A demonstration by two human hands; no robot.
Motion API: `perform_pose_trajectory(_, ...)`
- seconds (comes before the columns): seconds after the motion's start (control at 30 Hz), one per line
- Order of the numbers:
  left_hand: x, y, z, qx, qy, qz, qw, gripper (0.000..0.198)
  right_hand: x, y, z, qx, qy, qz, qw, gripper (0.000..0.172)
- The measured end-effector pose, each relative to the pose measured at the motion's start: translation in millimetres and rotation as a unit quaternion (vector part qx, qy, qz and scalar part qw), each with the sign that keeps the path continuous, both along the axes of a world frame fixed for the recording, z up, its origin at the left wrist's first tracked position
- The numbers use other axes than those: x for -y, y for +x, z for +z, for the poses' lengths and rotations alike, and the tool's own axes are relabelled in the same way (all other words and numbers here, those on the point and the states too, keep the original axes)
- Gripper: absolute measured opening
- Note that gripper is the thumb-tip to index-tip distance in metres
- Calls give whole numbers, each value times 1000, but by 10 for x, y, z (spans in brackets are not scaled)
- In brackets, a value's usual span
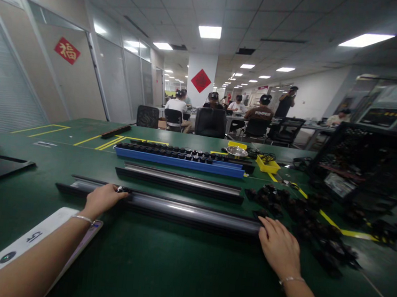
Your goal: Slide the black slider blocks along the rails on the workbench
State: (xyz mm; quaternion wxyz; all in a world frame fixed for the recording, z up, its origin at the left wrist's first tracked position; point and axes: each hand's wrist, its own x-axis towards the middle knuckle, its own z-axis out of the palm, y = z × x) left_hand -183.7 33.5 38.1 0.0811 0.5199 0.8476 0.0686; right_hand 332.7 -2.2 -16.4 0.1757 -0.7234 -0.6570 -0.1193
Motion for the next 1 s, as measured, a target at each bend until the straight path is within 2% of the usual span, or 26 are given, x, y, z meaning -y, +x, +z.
perform_pose_trajectory(0.6,-16,137,-75,-8,21,-12,1000,54,-5,1,32,-18,-40,-8,999,48)
perform_pose_trajectory(1.0,29,333,-51,-12,30,-22,999,51,19,-33,36,4,-14,-10,1000,46)
